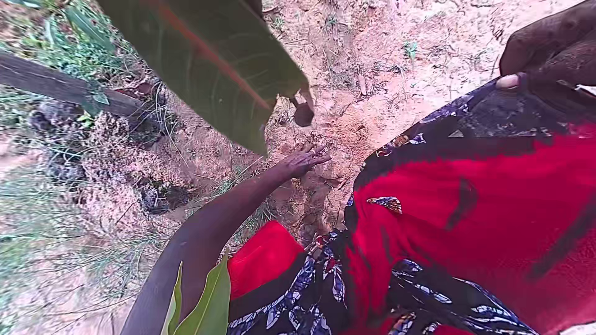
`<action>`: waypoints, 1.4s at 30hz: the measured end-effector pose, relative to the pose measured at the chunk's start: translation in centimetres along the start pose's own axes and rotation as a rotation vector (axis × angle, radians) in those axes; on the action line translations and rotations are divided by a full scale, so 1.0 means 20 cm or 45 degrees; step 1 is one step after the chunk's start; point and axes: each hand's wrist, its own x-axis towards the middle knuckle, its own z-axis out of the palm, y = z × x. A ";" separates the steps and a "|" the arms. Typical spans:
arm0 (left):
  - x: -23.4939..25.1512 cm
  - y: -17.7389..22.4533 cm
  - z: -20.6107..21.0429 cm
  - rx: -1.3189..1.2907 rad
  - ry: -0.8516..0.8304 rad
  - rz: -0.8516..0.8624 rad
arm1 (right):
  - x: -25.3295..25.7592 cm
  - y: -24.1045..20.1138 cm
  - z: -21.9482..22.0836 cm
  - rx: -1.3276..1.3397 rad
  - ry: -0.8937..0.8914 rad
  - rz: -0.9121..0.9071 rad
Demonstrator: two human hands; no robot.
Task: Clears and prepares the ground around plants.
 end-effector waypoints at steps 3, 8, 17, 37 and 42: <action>-0.03 0.01 0.00 0.016 0.015 -0.012 | 0.18 -0.16 0.11 -0.696 -0.039 -0.053; -0.19 0.02 0.00 0.072 0.050 -0.135 | 0.66 -0.07 0.36 -0.959 -0.725 -0.059; -0.43 -0.07 0.08 0.165 0.170 -0.310 | 1.05 0.45 1.07 -0.615 -0.548 -0.102; -0.67 -0.32 0.06 0.441 0.667 -0.877 | 1.55 0.40 1.18 -0.549 -0.361 0.413; -0.67 -0.32 0.09 0.323 0.730 -0.867 | 1.59 0.49 1.11 -0.608 -0.417 0.262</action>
